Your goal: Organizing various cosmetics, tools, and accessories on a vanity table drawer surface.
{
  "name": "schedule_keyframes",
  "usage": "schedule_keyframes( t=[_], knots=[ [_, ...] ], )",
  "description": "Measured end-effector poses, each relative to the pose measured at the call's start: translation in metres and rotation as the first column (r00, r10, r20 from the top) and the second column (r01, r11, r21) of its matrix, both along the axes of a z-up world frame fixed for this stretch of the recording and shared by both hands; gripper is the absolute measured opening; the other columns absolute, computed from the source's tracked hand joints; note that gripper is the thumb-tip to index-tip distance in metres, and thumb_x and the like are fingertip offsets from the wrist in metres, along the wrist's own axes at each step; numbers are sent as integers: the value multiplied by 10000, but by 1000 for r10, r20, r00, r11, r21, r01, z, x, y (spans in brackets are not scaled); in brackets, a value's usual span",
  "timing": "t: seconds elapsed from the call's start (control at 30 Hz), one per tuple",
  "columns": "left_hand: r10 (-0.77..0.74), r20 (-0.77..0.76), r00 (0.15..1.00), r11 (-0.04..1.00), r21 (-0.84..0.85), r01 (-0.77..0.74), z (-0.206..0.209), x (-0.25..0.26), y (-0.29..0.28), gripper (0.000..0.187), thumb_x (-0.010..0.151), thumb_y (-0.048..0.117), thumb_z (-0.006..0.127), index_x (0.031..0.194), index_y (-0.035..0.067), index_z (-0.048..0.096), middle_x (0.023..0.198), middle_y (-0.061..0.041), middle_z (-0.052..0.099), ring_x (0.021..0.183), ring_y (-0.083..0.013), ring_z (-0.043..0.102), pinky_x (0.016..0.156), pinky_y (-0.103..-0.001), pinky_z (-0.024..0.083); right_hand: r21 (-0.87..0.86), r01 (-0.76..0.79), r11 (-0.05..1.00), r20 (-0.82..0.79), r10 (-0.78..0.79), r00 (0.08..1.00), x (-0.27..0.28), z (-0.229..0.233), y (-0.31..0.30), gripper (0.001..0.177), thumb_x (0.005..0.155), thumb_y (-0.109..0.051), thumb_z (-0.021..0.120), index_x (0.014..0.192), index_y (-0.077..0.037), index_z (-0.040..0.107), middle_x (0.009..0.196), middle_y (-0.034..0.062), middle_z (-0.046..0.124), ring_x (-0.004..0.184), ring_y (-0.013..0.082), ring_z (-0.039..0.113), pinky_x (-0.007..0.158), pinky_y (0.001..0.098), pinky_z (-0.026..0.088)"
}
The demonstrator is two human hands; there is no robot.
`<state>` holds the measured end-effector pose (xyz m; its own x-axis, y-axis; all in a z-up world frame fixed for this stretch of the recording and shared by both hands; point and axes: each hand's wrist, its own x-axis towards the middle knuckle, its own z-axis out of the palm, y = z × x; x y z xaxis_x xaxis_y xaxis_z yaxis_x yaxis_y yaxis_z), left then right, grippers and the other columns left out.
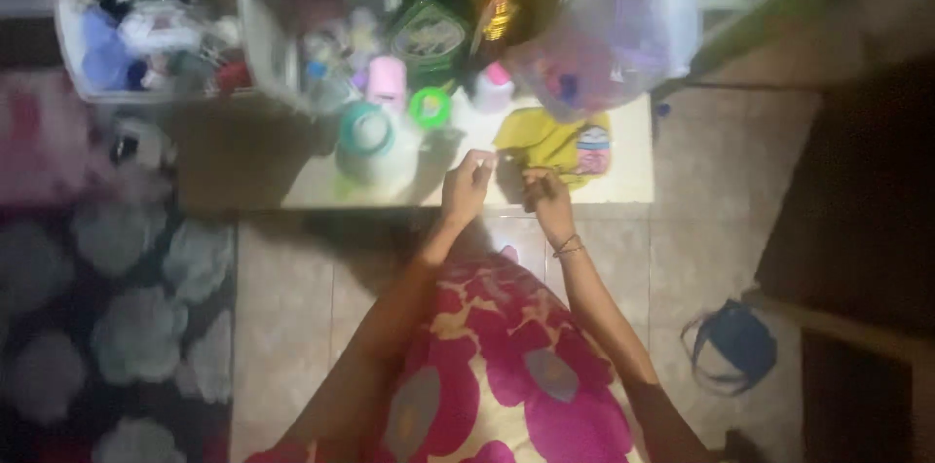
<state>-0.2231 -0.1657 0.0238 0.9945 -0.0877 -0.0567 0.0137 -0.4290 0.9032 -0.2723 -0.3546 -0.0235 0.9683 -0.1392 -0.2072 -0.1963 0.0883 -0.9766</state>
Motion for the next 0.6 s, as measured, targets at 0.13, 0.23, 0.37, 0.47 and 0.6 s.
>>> schedule_keyframes(
  t=[0.13, 0.23, 0.37, 0.47, 0.6],
  knots=[
    [151, 135, 979, 988, 5, -153, -17, -9, 36, 133, 990, 207, 654, 1104, 139, 669, 675, -181, 620, 634, -370, 654, 602, -458, 491, 95, -93, 991, -3, 93, 996, 6, -5, 20, 231, 957, 65, 519, 1146, -28, 615, 913, 33, 609, 676, 110, 572, 561, 252, 481],
    [190, 238, 953, 981, -71, -178, -17, 1, 69, 145, 1022, 183, 611, 1140, 108, 651, 786, -145, 658, 734, -347, 677, 625, -431, 508, -36, -194, 980, -40, 193, 980, 7, 12, 33, 198, 997, 26, 496, 1143, -48, 607, 847, 46, 628, 646, 108, 592, 560, 250, 514],
    [86, 449, 889, 907, 335, -257, 5, 60, 124, 441, 909, 174, 750, 1320, 144, 596, 1206, -124, 553, 1096, -343, 587, 920, -458, 495, -60, -222, 973, -32, 221, 975, 19, 7, 39, 181, 1007, -3, 522, 1148, -48, 625, 817, 63, 642, 612, 116, 573, 528, 262, 469],
    [-139, 491, 860, 848, 507, -152, 47, 98, 146, 715, 792, 158, 816, 1445, 153, 526, 1409, -99, 518, 1274, -354, 504, 1035, -529, 421, -126, -149, 981, -13, 149, 989, 16, 10, 37, 156, 1027, -15, 547, 1147, -41, 644, 850, 56, 650, 657, 106, 576, 563, 262, 470],
    [-363, 539, 760, 678, 713, -182, 41, 157, 157, 916, 565, 248, 910, 1387, 136, 523, 1355, -142, 547, 1299, -413, 438, 1006, -625, 334, -133, 13, 991, -64, -22, 998, 17, 7, 25, 168, 979, -45, 561, 1133, -58, 627, 883, 20, 656, 665, 126, 629, 586, 276, 517]
  ],
)
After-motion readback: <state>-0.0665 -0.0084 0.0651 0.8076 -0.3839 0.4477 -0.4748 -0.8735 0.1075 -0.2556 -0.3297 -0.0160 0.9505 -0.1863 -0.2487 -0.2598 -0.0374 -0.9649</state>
